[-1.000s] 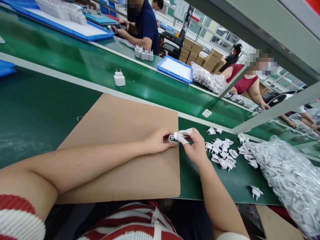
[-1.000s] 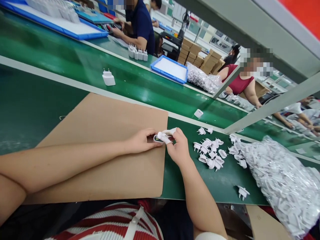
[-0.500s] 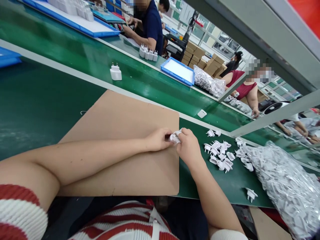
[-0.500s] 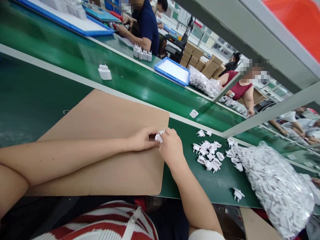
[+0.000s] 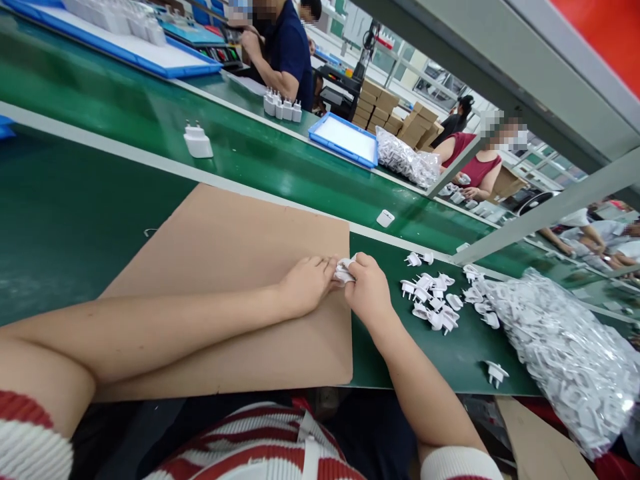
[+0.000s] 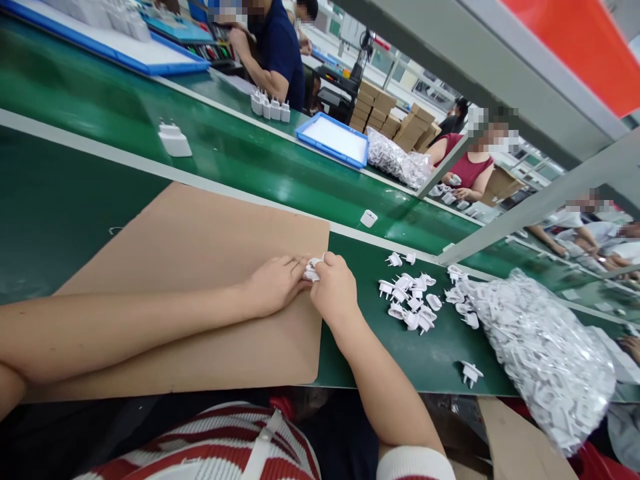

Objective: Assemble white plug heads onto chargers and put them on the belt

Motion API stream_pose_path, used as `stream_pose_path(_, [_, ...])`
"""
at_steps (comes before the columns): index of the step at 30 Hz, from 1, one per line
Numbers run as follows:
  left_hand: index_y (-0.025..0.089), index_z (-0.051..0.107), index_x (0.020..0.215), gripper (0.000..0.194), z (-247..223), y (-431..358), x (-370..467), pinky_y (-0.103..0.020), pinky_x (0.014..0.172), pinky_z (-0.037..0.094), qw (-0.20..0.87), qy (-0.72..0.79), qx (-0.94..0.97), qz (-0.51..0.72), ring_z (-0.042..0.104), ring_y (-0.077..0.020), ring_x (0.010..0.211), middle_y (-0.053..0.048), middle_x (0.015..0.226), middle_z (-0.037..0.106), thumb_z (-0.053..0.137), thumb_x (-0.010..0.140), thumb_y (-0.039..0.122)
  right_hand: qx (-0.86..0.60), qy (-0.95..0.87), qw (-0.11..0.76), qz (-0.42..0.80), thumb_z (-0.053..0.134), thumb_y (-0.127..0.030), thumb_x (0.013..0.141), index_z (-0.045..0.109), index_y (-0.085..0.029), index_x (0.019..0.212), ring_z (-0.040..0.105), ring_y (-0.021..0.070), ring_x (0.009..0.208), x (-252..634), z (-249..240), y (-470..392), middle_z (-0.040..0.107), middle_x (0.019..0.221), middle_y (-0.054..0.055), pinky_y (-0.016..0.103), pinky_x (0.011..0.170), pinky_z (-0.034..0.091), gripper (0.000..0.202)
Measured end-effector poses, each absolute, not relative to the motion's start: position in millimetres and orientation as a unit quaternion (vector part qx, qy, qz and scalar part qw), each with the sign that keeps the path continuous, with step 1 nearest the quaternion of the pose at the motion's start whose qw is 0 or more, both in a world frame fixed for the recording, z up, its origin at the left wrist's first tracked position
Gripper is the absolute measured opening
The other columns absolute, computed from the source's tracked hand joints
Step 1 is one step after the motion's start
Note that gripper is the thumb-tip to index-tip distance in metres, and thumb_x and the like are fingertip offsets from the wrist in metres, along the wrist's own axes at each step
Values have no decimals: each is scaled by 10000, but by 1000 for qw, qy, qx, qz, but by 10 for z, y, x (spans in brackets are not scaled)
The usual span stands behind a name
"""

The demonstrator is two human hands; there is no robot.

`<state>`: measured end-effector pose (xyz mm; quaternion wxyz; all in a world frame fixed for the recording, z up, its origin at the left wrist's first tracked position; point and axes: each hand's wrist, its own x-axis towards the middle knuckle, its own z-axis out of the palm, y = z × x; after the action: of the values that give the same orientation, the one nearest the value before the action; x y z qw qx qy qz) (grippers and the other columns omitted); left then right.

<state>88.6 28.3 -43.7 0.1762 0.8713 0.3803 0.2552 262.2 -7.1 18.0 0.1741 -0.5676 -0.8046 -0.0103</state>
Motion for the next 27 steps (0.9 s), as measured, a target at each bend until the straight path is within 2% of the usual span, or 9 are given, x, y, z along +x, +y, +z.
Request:
stream_pose_path(3, [29, 541, 1471, 548, -491, 234, 951, -506, 983, 474, 126, 428, 873, 198, 619, -419, 1207, -309, 1311, 667, 457, 1002, 300, -571, -803, 170, -13, 533, -55, 765, 645, -228, 818, 499, 242, 871, 2601, 183, -83, 567, 924, 81, 319, 673, 412, 212])
stream_pose_path(6, [87, 610, 1390, 490, -445, 195, 936, -512, 976, 470, 121, 427, 873, 202, 607, -420, 1202, -277, 1303, 682, 481, 1007, 364, -573, -799, 184, 10, 541, -59, 760, 684, -216, 864, 524, 245, 909, 2613, 168, -95, 587, 949, 82, 326, 734, 453, 237])
stream_pose_path(10, [212, 694, 1111, 320, -347, 274, 857, -480, 953, 498, 234, 369, 862, 259, 645, -353, 1083, -151, 1159, 739, 511, 1000, 450, -561, -776, 264, 118, 604, -127, 819, 670, -219, 1279, 582, 224, 922, 2807, 120, -15, 647, 987, 55, 326, 836, 504, 474])
stream_pose_path(12, [234, 688, 1098, 310, -311, 442, 844, -436, 903, 527, 297, 360, 838, 283, 665, -314, 996, -115, 1100, 744, 548, 977, 484, -588, -736, 307, 137, 622, -244, 898, 559, -224, 1460, 610, 228, 975, 3033, 99, 88, 684, 1095, 75, 348, 904, 516, 566])
stream_pose_path(14, [235, 676, 1160, 339, -277, 726, 856, -402, 866, 544, 321, 387, 809, 305, 675, -294, 954, -98, 1096, 743, 597, 945, 484, -659, -680, 313, 73, 581, -329, 963, 506, -193, 1518, 591, 283, 1165, 3325, 69, 206, 660, 1289, 148, 431, 1039, 472, 576])
stream_pose_path(17, [205, 664, 1146, 330, -225, 1333, 885, -375, 842, 546, 276, 494, 761, 318, 681, -289, 927, -95, 1062, 740, 663, 901, 427, -782, -583, 218, -32, 541, -268, 975, 546, -152, 1483, 423, 396, 1434, 3741, -22, 348, 558, 1474, 236, 600, 1178, 301, 521])
stream_pose_path(19, [189, 661, 1116, 299, -195, 1770, 877, -366, 849, 539, 233, 571, 723, 311, 687, -294, 943, -101, 1059, 742, 686, 893, 387, -821, -547, 161, -37, 545, -189, 937, 610, -156, 1407, 440, 420, 1419, 3922, -93, 400, 581, 1436, 242, 628, 1158, 307, 476])
stream_pose_path(24, [179, 678, 1078, 264, -158, 2481, 789, -360, 914, 526, 191, 649, 676, 290, 688, -307, 1057, -121, 1127, 751, 719, 844, 296, -821, -548, 159, -26, 542, -63, 848, 703, -152, 1234, 640, 320, 1082, 4056, -156, 409, 605, 1258, 207, 428, 944, 483, 427])
stream_pose_path(27, [121, 677, 1110, 419, -155, 2536, 827, -484, 1006, 500, 161, 684, 649, 293, 623, -411, 1188, -226, 1223, 700, 772, 742, 299, -818, -548, 173, -23, 560, -46, 819, 706, -166, 1168, 644, 262, 962, 4029, -121, 393, 593, 1204, 150, 371, 867, 500, 397])
